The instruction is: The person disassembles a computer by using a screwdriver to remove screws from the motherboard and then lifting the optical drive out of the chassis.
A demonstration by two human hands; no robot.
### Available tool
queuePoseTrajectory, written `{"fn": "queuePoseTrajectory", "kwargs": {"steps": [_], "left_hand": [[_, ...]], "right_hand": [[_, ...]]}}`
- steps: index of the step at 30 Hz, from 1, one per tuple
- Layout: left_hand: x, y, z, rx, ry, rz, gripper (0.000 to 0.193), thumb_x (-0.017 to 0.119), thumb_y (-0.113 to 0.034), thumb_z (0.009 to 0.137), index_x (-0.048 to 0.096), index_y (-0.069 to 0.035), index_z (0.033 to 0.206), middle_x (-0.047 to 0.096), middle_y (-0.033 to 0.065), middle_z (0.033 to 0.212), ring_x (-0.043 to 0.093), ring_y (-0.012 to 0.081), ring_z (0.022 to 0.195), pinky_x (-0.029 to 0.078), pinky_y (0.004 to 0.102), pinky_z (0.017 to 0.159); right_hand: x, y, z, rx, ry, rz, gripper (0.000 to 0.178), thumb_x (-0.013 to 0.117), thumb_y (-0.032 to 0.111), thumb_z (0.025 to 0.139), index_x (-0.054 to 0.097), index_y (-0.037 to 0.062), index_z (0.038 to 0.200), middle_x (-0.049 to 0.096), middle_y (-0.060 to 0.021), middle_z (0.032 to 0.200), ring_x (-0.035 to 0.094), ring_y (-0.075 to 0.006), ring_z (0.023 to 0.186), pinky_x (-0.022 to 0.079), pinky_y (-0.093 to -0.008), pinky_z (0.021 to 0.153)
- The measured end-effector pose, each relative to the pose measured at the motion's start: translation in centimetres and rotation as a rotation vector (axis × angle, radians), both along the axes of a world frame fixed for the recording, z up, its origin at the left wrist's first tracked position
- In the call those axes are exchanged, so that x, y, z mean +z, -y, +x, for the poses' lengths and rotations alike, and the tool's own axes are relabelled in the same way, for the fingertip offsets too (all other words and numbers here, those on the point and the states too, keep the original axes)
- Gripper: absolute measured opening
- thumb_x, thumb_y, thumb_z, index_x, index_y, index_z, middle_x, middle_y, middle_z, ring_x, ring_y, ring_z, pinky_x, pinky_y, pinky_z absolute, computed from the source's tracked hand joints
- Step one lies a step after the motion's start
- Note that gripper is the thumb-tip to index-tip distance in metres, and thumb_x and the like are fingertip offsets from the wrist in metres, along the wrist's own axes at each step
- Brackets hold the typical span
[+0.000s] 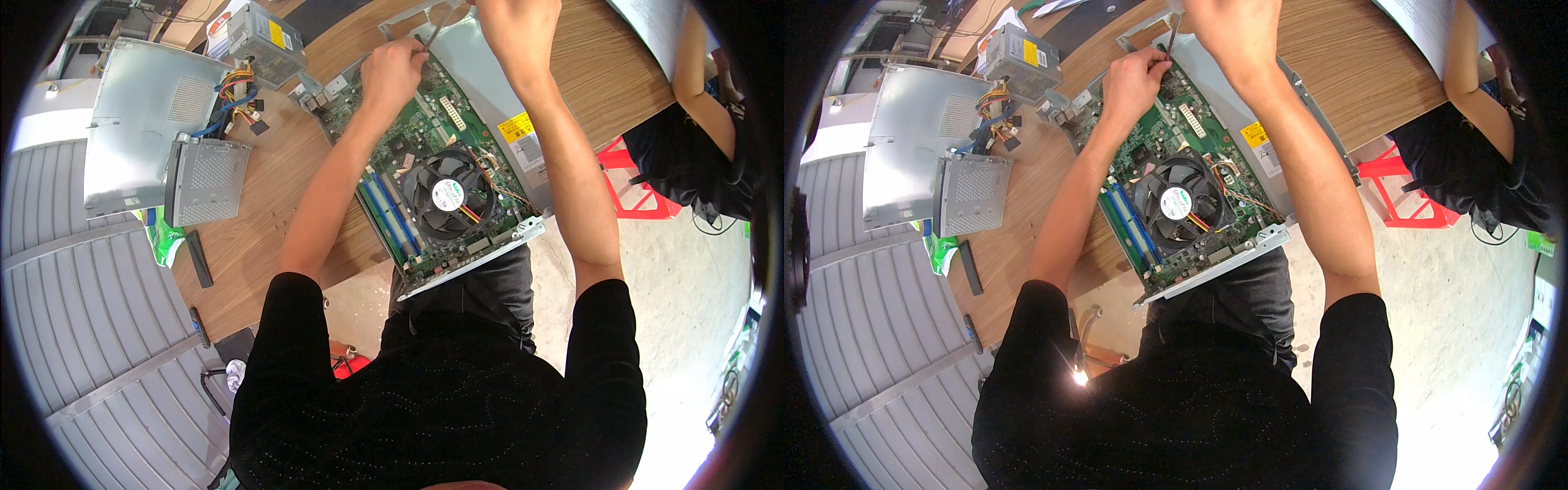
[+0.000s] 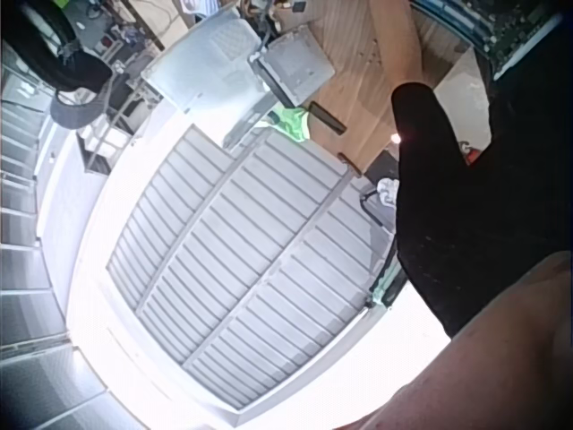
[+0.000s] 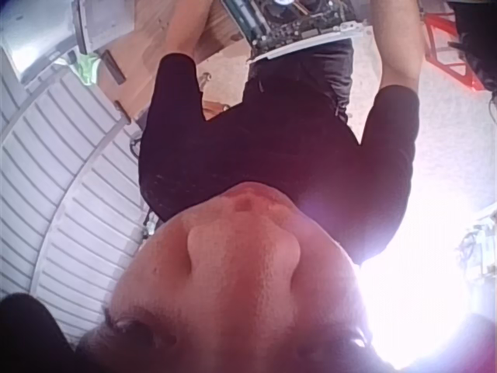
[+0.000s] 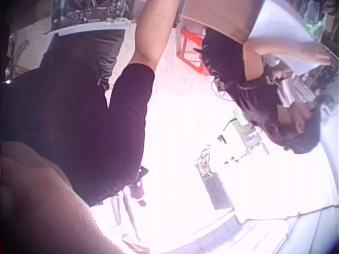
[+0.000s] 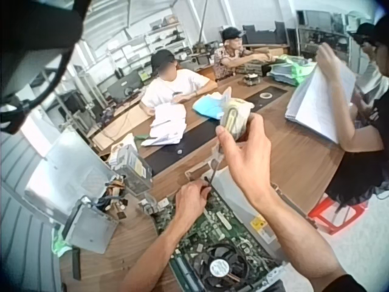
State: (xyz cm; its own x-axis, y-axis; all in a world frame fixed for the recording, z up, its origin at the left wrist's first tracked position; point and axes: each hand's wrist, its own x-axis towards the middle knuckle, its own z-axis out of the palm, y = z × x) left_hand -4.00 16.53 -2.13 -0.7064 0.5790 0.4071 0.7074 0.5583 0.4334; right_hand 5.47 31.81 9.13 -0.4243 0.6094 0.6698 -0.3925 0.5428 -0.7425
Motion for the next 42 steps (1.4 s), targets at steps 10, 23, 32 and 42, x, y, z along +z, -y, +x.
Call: {"fn": "queuePoseTrajectory", "kwargs": {"steps": [10, 23, 32, 42], "left_hand": [[-0.1, 0.1, 0.1, -0.011, -0.104, -0.025, 0.015, 0.072, -0.022, 0.09, 0.075, -0.008, 0.097, 0.075, 0.014, 0.093, 0.071, 0.0368, 0.085, 0.055, 0.0477, 0.071], [-0.4, -0.4, -0.1, 0.013, -0.12, 0.027, 0.017, 0.072, -0.024, 0.089, 0.078, -0.009, 0.093, 0.075, 0.0128, 0.093, 0.071, 0.0373, 0.083, 0.055, 0.0471, 0.073], [-0.2, 0.0, -0.3, -0.018, -0.099, -0.035, 0.017, 0.069, -0.022, 0.09, 0.078, -0.01, 0.099, 0.075, 0.0134, 0.096, 0.07, 0.0383, 0.088, 0.055, 0.0475, 0.076], [4.2, -0.4, -0.8, -0.092, -0.086, 0.175, 0.024, 0.075, -0.023, 0.089, 0.075, -0.003, 0.103, 0.073, 0.0195, 0.088, 0.07, 0.0349, 0.067, 0.054, 0.0418, 0.065]], "right_hand": [[0.7, -0.4, 0.4, 0.08, 0.101, -0.075, 0.035, 0.07, 0.019, 0.094, 0.055, -0.002, 0.117, 0.071, -0.0185, 0.087, 0.073, -0.0267, 0.075, 0.055, -0.0369, 0.065], [0.5, 0.5, 0.8, 0.284, 0.083, 0.11, 0.037, 0.069, 0.02, 0.096, 0.053, -0.0014, 0.122, 0.071, -0.0209, 0.091, 0.074, -0.0324, 0.076, 0.055, -0.0376, 0.064], [0.6, 0.5, 0.8, 0.3, 0.104, 0.213, 0.041, 0.072, 0.02, 0.093, 0.053, -0.0015, 0.123, 0.069, -0.0245, 0.094, 0.071, -0.0408, 0.082, 0.054, -0.0426, 0.067], [1.5, 0.9, -4.0, -0.027, 0.246, 0.382, 0.049, 0.082, 0.028, 0.081, 0.049, 0.0001, 0.103, 0.065, -0.0271, 0.083, 0.064, -0.0495, 0.083, 0.052, -0.0539, 0.069]]}}
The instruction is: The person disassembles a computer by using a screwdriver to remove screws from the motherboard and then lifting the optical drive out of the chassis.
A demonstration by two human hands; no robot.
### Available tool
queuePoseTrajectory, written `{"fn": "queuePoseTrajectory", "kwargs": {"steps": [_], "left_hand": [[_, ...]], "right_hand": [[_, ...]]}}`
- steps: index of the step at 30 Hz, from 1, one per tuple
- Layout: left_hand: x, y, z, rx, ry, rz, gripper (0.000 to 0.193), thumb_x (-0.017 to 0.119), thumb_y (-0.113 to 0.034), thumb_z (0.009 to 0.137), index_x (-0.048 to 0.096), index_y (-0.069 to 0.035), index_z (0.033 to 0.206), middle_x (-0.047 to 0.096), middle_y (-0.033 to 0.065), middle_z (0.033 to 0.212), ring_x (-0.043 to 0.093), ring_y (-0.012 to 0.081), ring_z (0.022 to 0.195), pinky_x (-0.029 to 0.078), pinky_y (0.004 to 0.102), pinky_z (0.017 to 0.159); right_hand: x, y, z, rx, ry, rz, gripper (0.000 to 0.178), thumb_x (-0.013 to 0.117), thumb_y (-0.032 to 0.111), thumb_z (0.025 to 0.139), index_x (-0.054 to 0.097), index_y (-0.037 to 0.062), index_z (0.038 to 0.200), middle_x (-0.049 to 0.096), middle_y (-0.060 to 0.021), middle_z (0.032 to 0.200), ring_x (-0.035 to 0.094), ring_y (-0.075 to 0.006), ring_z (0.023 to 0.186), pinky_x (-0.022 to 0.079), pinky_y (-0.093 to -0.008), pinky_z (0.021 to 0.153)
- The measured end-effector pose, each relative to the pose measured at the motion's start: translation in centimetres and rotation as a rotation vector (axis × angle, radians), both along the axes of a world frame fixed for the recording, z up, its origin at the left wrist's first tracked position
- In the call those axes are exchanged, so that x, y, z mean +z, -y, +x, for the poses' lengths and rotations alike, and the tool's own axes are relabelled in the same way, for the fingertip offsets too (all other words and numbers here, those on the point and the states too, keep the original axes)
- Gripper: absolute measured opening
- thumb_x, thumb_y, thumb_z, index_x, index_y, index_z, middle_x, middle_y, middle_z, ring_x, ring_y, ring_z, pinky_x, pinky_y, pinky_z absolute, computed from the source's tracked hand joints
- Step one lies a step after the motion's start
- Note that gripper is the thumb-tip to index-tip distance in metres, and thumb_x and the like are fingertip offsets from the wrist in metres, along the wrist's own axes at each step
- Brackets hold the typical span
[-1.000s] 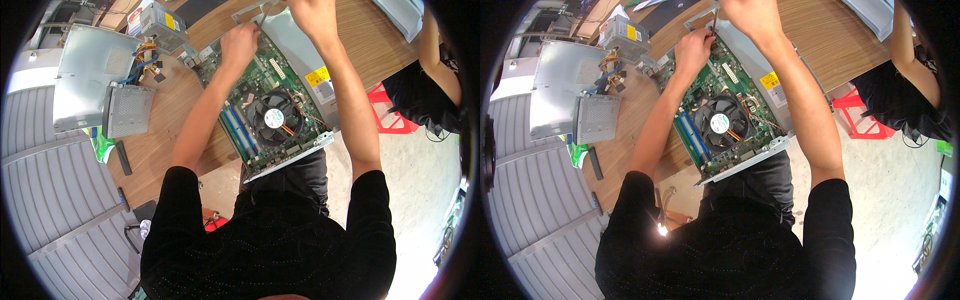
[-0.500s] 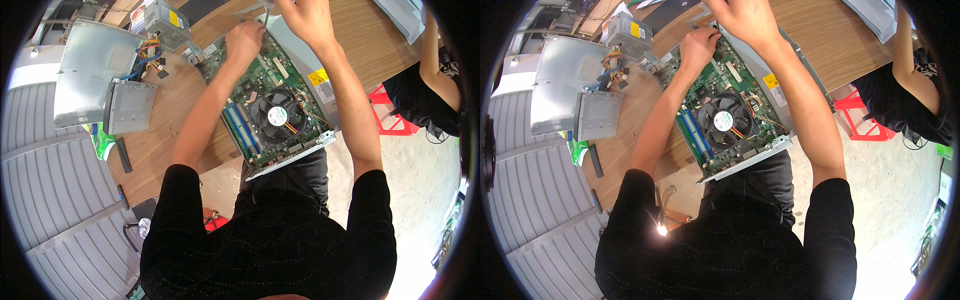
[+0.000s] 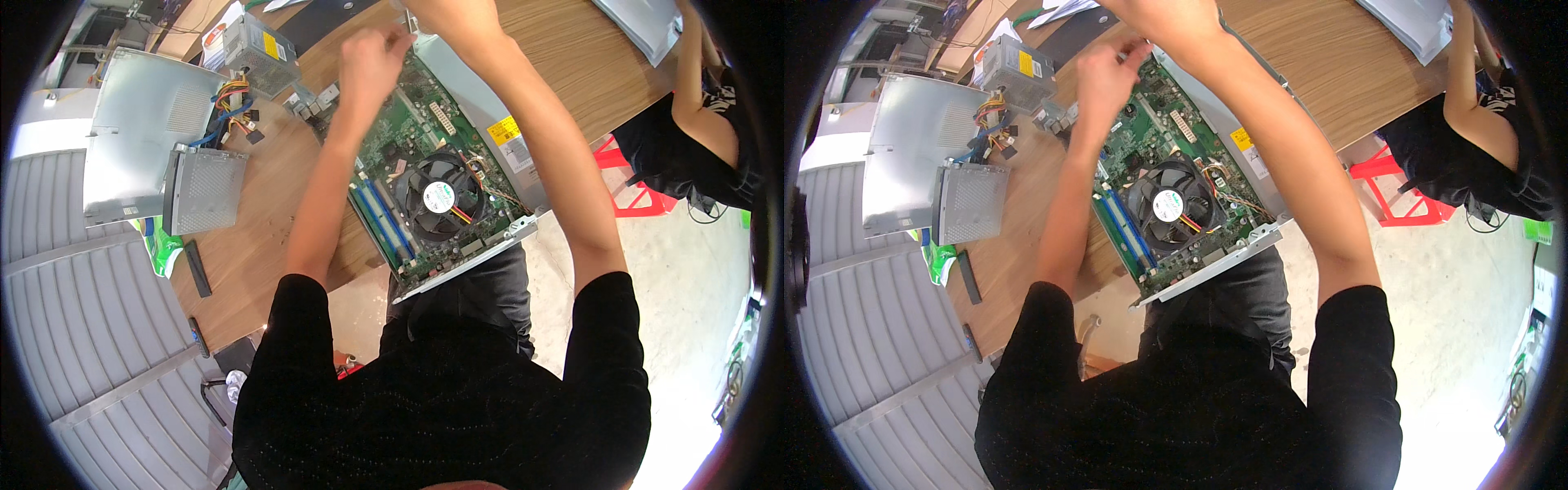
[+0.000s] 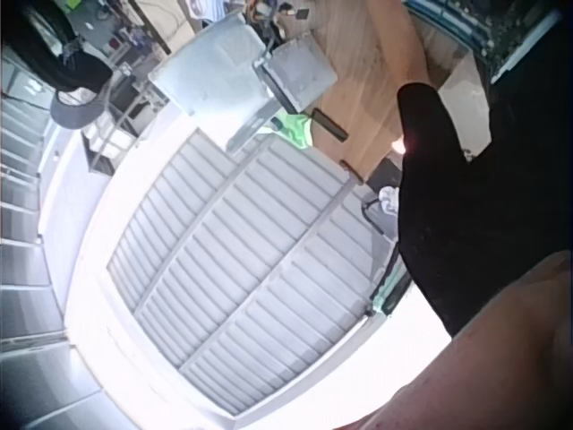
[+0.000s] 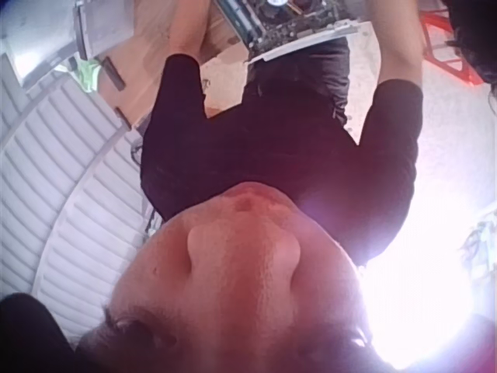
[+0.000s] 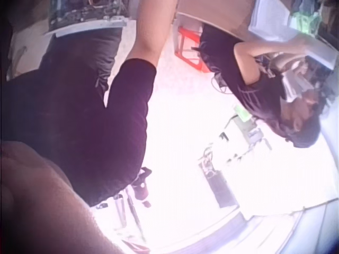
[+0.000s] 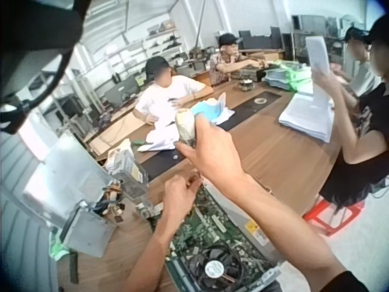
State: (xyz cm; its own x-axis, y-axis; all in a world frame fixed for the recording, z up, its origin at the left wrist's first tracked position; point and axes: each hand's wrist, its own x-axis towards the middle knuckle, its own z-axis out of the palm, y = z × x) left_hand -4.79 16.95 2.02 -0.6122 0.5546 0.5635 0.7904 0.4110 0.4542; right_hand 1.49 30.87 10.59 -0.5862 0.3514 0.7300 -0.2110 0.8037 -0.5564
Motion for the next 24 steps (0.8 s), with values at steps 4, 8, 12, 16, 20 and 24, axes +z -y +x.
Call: {"fn": "queuePoseTrajectory", "kwargs": {"steps": [4, 8, 12, 16, 20, 24], "left_hand": [[2.1, -0.6, -2.5, 0.014, -0.015, -0.006, 0.023, 0.076, -0.019, 0.086, 0.075, -0.002, 0.101, 0.074, 0.0158, 0.082, 0.071, 0.026, 0.064, 0.055, 0.0381, 0.065], [3.5, -1.2, -2.5, -0.016, 0.259, -0.058, 0.019, 0.072, -0.018, 0.089, 0.076, -0.001, 0.098, 0.075, 0.0132, 0.076, 0.071, 0.0201, 0.063, 0.054, 0.0341, 0.066], [4.0, -0.7, -3.0, -0.118, 0.34, -0.13, 0.019, 0.065, -0.016, 0.096, 0.076, -0.001, 0.102, 0.074, 0.0088, 0.074, 0.069, 0.0165, 0.065, 0.053, 0.0342, 0.065], [4.0, -0.7, -2.9, -0.236, 0.38, -0.115, 0.019, 0.061, -0.014, 0.098, 0.076, -0.001, 0.1, 0.07, 0.0052, 0.068, 0.068, 0.0142, 0.068, 0.052, 0.0334, 0.063], [3.6, -0.5, -2.8, -0.282, 0.466, 0.016, 0.018, 0.065, -0.016, 0.097, 0.076, -0.002, 0.096, 0.068, 0.0048, 0.065, 0.067, 0.0131, 0.064, 0.05, 0.0316, 0.06], [3.9, -0.9, -2.2, -0.126, 0.43, 0.026, 0.017, 0.072, -0.018, 0.093, 0.077, -0.002, 0.091, 0.069, 0.0053, 0.066, 0.066, 0.0118, 0.061, 0.048, 0.0301, 0.055]], "right_hand": [[-0.5, 0.8, -0.7, 0.076, -0.126, 0.043, 0.049, 0.079, 0.027, 0.085, 0.05, -0.0013, 0.112, 0.065, -0.0279, 0.091, 0.065, -0.0485, 0.086, 0.053, -0.0526, 0.071], [-1.2, -0.8, -0.1, 0.247, -0.054, -0.039, 0.05, 0.072, 0.017, 0.092, 0.048, 0.001, 0.133, 0.067, -0.024, 0.098, 0.069, -0.04, 0.085, 0.055, -0.0438, 0.073], [-1.3, -1.4, 0.8, 0.488, 0.123, -0.392, 0.053, 0.063, 0.002, 0.095, 0.046, 0.003, 0.145, 0.071, -0.0139, 0.104, 0.07, -0.0182, 0.089, 0.057, -0.0344, 0.075], [-1.8, -1.9, 0.4, 0.499, 0.12, -0.422, 0.045, 0.068, 0.003, 0.092, 0.056, 0.0012, 0.136, 0.071, -0.0124, 0.101, 0.068, -0.017, 0.086, 0.057, -0.0331, 0.075], [-2.1, -2.2, -0.2, 0.378, 0.145, -0.222, 0.027, 0.073, 0.007, 0.09, 0.064, -0.0015, 0.114, 0.07, -0.0089, 0.097, 0.066, -0.0137, 0.083, 0.055, -0.0304, 0.072], [-2.0, -1.2, 0.0, 0.197, 0.183, -0.103, 0.024, 0.073, 0.009, 0.091, 0.061, -0.0016, 0.109, 0.067, -0.0068, 0.095, 0.062, -0.0124, 0.079, 0.052, -0.0287, 0.069]]}}
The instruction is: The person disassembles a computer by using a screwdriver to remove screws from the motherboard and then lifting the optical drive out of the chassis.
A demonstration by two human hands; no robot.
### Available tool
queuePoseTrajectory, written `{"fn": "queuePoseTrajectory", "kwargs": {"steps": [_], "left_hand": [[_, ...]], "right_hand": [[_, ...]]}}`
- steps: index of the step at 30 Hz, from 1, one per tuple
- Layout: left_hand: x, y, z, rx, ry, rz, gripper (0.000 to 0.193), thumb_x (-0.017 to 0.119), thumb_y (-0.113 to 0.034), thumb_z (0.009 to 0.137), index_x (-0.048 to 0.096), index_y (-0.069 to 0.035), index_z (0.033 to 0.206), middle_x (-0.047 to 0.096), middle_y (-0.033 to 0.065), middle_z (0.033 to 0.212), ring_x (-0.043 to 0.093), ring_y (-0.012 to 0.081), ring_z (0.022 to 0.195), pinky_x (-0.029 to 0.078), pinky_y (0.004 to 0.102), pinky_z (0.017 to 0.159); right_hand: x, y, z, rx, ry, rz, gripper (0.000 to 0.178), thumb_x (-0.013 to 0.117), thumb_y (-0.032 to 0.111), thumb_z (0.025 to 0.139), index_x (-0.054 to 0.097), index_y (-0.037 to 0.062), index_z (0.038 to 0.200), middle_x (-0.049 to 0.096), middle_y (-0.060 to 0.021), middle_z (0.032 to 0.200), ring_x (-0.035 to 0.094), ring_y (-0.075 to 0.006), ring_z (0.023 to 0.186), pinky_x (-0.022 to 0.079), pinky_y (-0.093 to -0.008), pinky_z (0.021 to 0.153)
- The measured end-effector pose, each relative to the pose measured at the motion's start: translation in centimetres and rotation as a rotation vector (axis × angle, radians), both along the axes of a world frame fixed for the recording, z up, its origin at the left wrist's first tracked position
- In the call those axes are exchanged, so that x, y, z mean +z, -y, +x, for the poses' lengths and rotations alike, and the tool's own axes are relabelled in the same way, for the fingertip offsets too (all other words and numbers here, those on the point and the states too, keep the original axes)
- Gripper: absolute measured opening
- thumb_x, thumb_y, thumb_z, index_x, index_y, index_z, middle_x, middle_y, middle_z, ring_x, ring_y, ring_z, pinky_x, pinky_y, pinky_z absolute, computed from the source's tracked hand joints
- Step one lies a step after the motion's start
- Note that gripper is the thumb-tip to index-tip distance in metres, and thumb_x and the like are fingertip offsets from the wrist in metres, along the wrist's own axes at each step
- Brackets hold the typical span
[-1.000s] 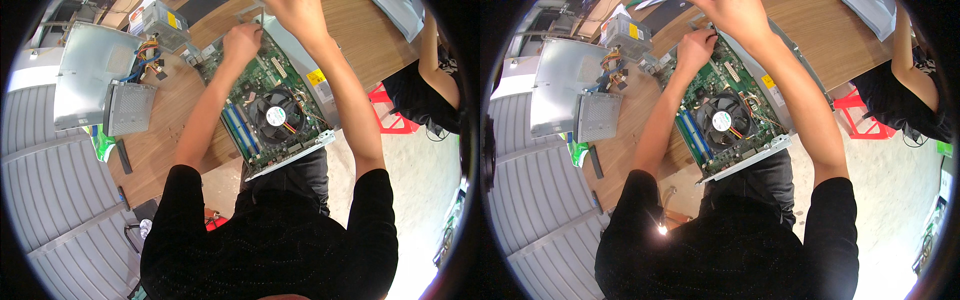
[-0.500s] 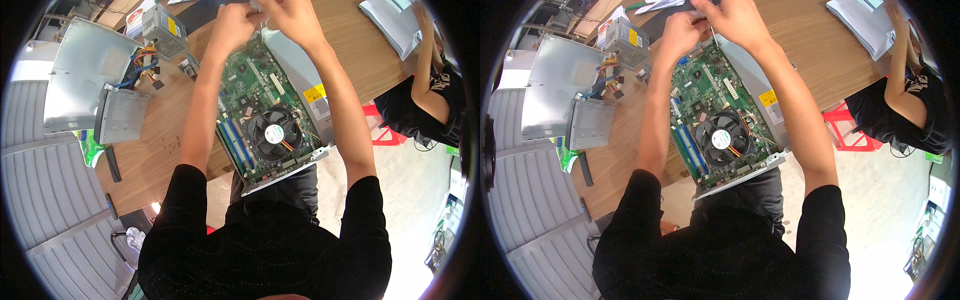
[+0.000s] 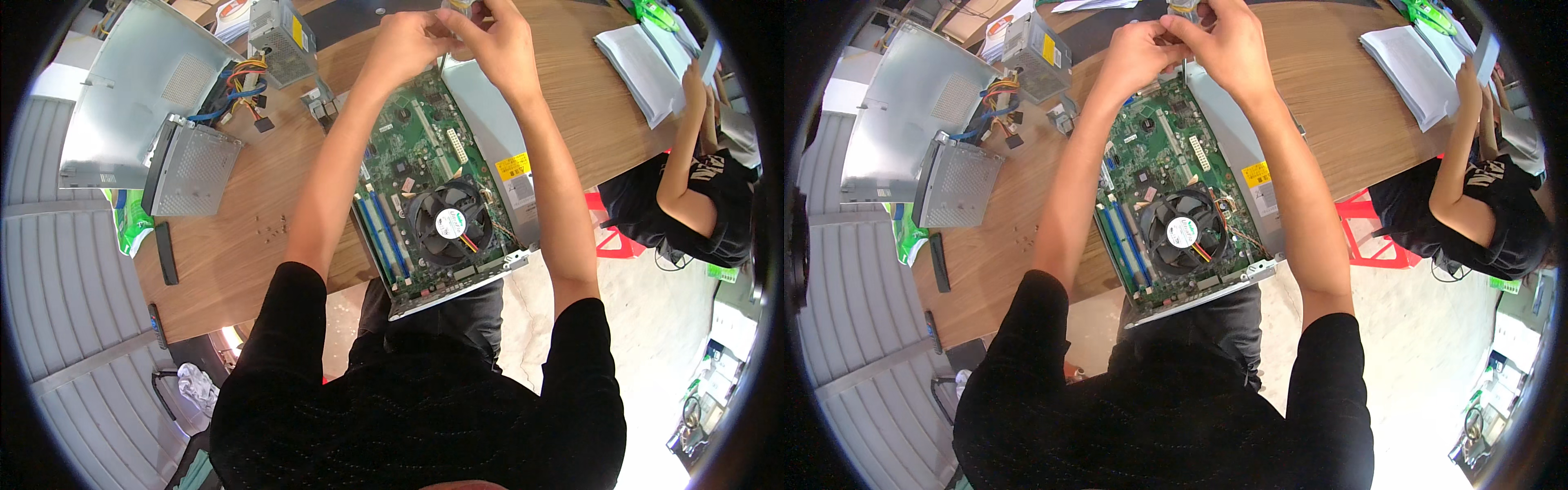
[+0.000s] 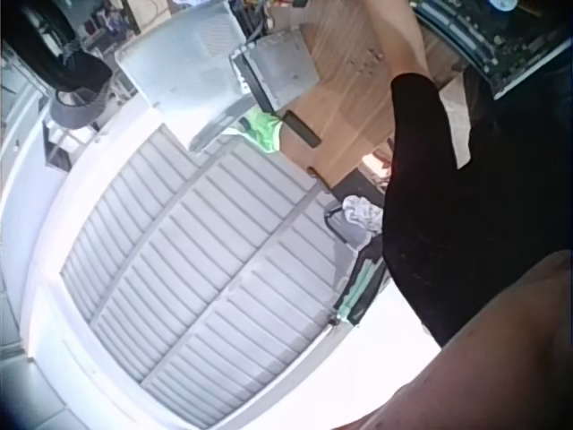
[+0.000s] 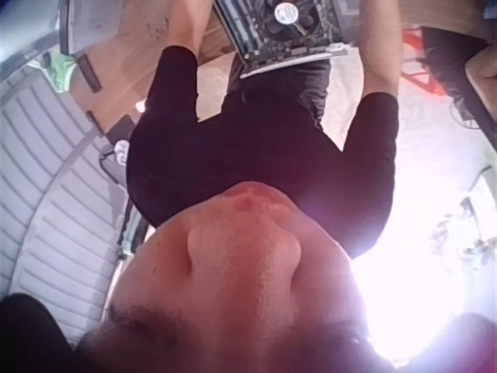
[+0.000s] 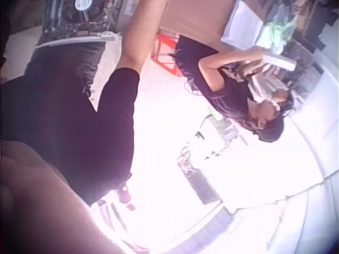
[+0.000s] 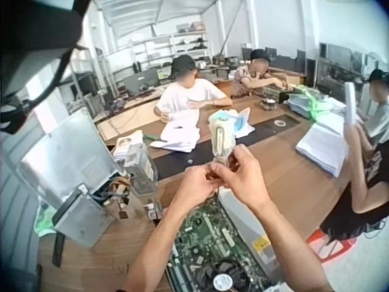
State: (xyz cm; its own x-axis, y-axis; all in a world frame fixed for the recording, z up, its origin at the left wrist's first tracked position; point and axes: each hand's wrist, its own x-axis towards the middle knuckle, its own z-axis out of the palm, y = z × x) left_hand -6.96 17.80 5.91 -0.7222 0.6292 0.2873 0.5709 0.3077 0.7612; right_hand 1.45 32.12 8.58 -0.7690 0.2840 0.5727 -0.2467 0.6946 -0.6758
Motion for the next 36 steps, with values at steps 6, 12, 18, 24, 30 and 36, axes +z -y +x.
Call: {"fn": "queuePoseTrajectory", "kwargs": {"steps": [6, 12, 18, 24, 30, 36], "left_hand": [[1.0, 0.8, -0.1, -0.174, 0.144, 0.021, 0.02, 0.074, -0.018, 0.092, 0.074, -0.001, 0.102, 0.072, 0.004, 0.074, 0.067, 0.0114, 0.063, 0.05, 0.0284, 0.054], [0.0, 0.7, -0.7, -0.182, 0.191, 0.089, 0.025, 0.071, -0.015, 0.094, 0.071, 0.0, 0.114, 0.074, 0.0031, 0.08, 0.068, 0.0125, 0.063, 0.052, 0.0273, 0.054], [0.6, 1.2, -1.1, -0.18, 0.067, -0.075, 0.027, 0.073, -0.017, 0.093, 0.073, -0.002, 0.115, 0.073, 0.0038, 0.079, 0.067, 0.012, 0.062, 0.051, 0.0275, 0.053], [1.1, 1.1, -0.3, -0.213, 0.163, 0.023, 0.021, 0.074, -0.018, 0.091, 0.077, -0.002, 0.105, 0.074, 0.0092, 0.083, 0.069, 0.0141, 0.064, 0.054, 0.0323, 0.059], [1.3, 1.3, -0.6, -0.156, 0.028, -0.034, 0.024, 0.072, -0.016, 0.091, 0.074, -0.002, 0.111, 0.077, 0.0095, 0.091, 0.071, 0.0157, 0.067, 0.055, 0.0326, 0.061], [0.6, 1.3, -1.1, -0.24, 0.205, 0.073, 0.021, 0.074, -0.016, 0.09, 0.077, -0.003, 0.105, 0.077, 0.0068, 0.085, 0.071, 0.0141, 0.067, 0.055, 0.0317, 0.06]], "right_hand": [[-0.6, -0.3, 0.1, 0.479, -0.008, -0.49, 0.044, 0.066, 0.006, 0.097, 0.049, 0.0005, 0.137, 0.067, -0.0067, 0.108, 0.063, -0.0145, 0.095, 0.053, -0.0293, 0.081], [-0.9, 0.5, -0.4, 0.442, -0.039, -0.491, 0.046, 0.067, 0.002, 0.095, 0.051, -0.0003, 0.138, 0.067, -0.0083, 0.114, 0.064, -0.0151, 0.103, 0.054, -0.031, 0.087], [-0.3, 0.5, 0.4, 0.29, 0.025, -0.381, 0.041, 0.069, 0.004, 0.096, 0.054, -0.0011, 0.134, 0.068, -0.0086, 0.113, 0.065, -0.0167, 0.104, 0.054, -0.0324, 0.09], [-0.8, 0.5, 0.0, 0.453, -0.078, -0.537, 0.044, 0.071, 0.009, 0.096, 0.054, -0.0006, 0.136, 0.068, -0.0092, 0.115, 0.065, -0.0173, 0.106, 0.053, -0.0324, 0.091], [0.3, 1.0, 0.9, 0.324, -0.064, -0.334, 0.044, 0.066, 0.003, 0.097, 0.052, 0.0001, 0.139, 0.067, -0.0089, 0.119, 0.064, -0.0171, 0.109, 0.052, -0.0312, 0.092], [-0.8, 0.6, -0.1, 0.45, -0.121, -0.536, 0.045, 0.071, 0.008, 0.094, 0.053, -0.0005, 0.135, 0.068, -0.0087, 0.111, 0.066, -0.0161, 0.099, 0.054, -0.0297, 0.085]]}}
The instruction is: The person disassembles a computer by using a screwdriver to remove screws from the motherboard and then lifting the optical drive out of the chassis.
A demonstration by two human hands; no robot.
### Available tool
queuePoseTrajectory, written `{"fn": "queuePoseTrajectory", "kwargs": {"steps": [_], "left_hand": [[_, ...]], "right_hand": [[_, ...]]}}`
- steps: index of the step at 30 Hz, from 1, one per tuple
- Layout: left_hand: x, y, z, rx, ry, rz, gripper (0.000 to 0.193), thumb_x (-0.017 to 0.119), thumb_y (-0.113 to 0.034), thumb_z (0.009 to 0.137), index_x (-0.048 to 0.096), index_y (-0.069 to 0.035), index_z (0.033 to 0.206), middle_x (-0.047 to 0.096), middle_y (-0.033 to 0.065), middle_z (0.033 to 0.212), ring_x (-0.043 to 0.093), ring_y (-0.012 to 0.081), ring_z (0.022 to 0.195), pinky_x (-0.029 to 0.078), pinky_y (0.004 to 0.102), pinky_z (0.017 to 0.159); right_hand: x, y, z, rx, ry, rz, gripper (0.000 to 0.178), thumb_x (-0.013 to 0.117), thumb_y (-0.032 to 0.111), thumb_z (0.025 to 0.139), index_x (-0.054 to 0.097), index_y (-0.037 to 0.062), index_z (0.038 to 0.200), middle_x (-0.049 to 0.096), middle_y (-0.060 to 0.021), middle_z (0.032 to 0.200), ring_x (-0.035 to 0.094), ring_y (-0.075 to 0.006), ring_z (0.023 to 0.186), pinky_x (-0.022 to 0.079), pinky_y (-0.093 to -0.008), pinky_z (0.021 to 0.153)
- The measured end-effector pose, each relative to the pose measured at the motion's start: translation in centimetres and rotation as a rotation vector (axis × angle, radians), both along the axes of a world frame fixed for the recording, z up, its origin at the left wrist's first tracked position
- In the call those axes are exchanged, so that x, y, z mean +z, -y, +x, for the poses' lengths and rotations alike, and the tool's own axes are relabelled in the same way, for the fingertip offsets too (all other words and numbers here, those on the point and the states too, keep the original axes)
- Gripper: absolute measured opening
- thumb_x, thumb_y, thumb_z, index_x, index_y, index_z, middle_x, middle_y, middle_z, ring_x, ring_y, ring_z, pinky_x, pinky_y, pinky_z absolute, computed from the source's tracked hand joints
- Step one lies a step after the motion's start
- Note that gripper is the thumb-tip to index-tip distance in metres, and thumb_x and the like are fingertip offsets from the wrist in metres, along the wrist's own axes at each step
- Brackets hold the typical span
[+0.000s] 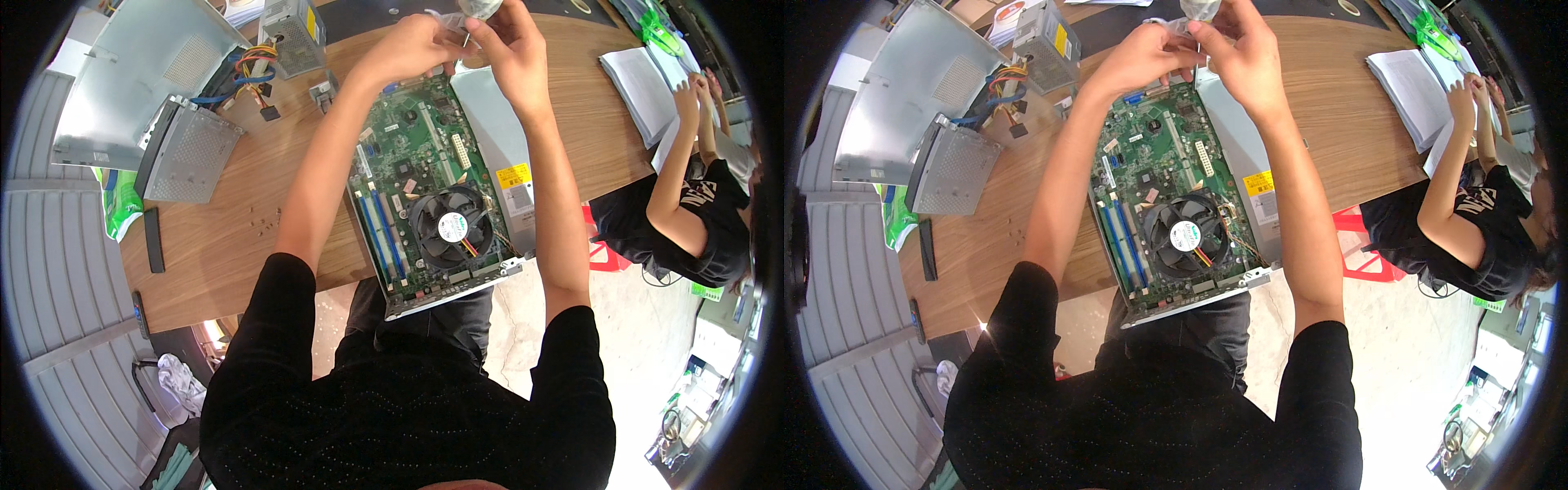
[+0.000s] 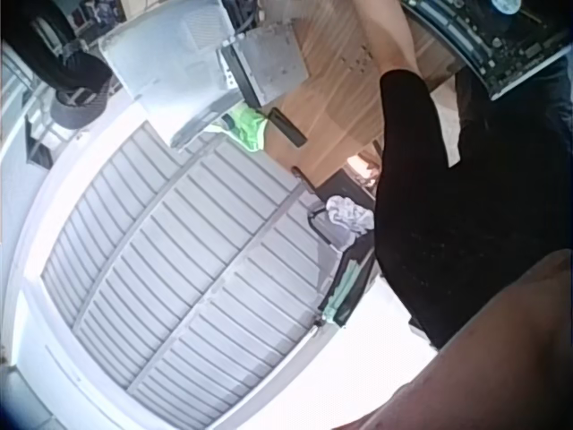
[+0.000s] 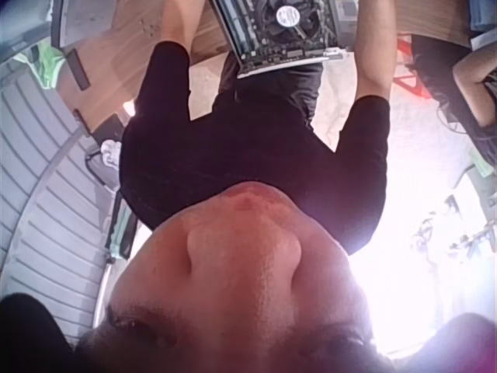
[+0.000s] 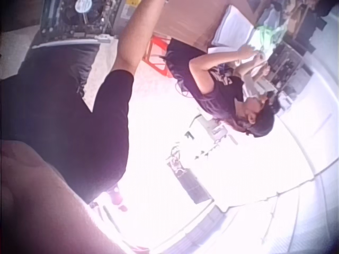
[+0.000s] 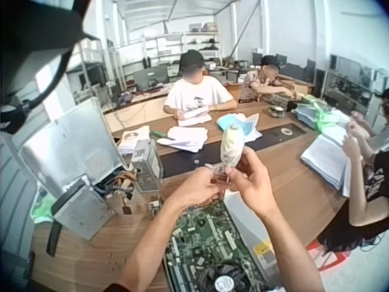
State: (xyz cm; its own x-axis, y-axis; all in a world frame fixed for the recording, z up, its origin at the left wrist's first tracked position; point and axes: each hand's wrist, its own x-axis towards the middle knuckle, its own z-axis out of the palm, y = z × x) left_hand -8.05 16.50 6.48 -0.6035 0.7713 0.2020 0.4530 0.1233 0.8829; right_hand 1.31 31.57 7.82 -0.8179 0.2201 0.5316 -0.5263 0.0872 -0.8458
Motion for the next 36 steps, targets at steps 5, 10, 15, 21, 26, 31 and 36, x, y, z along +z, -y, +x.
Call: {"fn": "queuePoseTrajectory", "kwargs": {"steps": [5, 10, 15, 21, 26, 31, 36], "left_hand": [[-0.1, -0.4, 0.7, 0.121, -0.103, 0.015, 0.02, 0.073, -0.016, 0.09, 0.077, -0.002, 0.105, 0.077, 0.0077, 0.087, 0.07, 0.0139, 0.066, 0.053, 0.0311, 0.059], [-0.2, -0.3, 0.7, 0.02, -0.024, 0.0, 0.022, 0.076, -0.018, 0.087, 0.078, -0.003, 0.104, 0.076, 0.0081, 0.081, 0.068, 0.0136, 0.063, 0.053, 0.0316, 0.062], [-0.3, -0.8, 1.0, 0.086, -0.125, 0.011, 0.025, 0.078, -0.02, 0.088, 0.075, -0.001, 0.105, 0.073, 0.006, 0.077, 0.069, 0.013, 0.065, 0.053, 0.0299, 0.058], [-0.5, -0.1, 0.1, 0.128, -0.182, -0.058, 0.019, 0.078, -0.019, 0.089, 0.077, -0.004, 0.101, 0.072, 0.0062, 0.074, 0.066, 0.0135, 0.06, 0.051, 0.0307, 0.057], [-0.3, -0.2, 0.2, -0.013, -0.09, -0.005, 0.022, 0.073, -0.021, 0.092, 0.077, 0.0, 0.1, 0.076, 0.0089, 0.083, 0.066, 0.0154, 0.057, 0.052, 0.0324, 0.058], [-0.4, -0.4, 0.8, -0.04, -0.058, -0.015, 0.021, 0.07, -0.019, 0.095, 0.075, 0.001, 0.1, 0.074, 0.0099, 0.08, 0.064, 0.0158, 0.054, 0.05, 0.034, 0.056], [0.1, -0.8, 1.5, 0.051, -0.116, -0.074, 0.025, 0.075, -0.021, 0.09, 0.075, 0.002, 0.1, 0.072, 0.0098, 0.074, 0.065, 0.0164, 0.056, 0.051, 0.0328, 0.059]], "right_hand": [[0.8, -0.1, 0.7, -0.209, 0.045, 0.253, 0.042, 0.069, 0.007, 0.095, 0.055, -0.0001, 0.134, 0.067, -0.0052, 0.106, 0.064, -0.0136, 0.093, 0.053, -0.0291, 0.082], [0.9, 0.1, 1.0, -0.093, 0.12, 0.002, 0.039, 0.07, 0.007, 0.094, 0.057, 0.0002, 0.131, 0.065, -0.0031, 0.099, 0.062, -0.0117, 0.087, 0.053, -0.029, 0.079], [0.3, -0.1, 0.3, -0.184, -0.021, 0.204, 0.042, 0.069, 0.005, 0.094, 0.055, -0.0004, 0.133, 0.07, -0.0073, 0.108, 0.066, -0.0143, 0.098, 0.054, -0.0306, 0.082], [2.0, 1.1, 1.5, -0.174, 0.076, 0.107, 0.047, 0.07, 0.004, 0.094, 0.053, -0.0013, 0.137, 0.07, -0.009, 0.112, 0.066, -0.0171, 0.106, 0.053, -0.0318, 0.091], [-0.3, 0.2, -0.2, -0.099, -0.11, 0.094, 0.047, 0.071, 0.004, 0.093, 0.053, -0.0024, 0.135, 0.07, -0.0096, 0.111, 0.066, -0.017, 0.104, 0.054, -0.032, 0.087], [1.1, 0.7, 0.6, -0.205, -0.025, 0.096, 0.041, 0.076, 0.004, 0.088, 0.057, -0.0017, 0.123, 0.069, -0.0072, 0.103, 0.065, -0.0147, 0.094, 0.054, -0.0312, 0.084], [1.9, 1.3, 1.3, -0.477, 0.001, 0.208, 0.035, 0.08, 0.007, 0.083, 0.059, 0.0001, 0.111, 0.069, -0.0053, 0.094, 0.065, -0.0133, 0.086, 0.053, -0.0301, 0.08]]}}
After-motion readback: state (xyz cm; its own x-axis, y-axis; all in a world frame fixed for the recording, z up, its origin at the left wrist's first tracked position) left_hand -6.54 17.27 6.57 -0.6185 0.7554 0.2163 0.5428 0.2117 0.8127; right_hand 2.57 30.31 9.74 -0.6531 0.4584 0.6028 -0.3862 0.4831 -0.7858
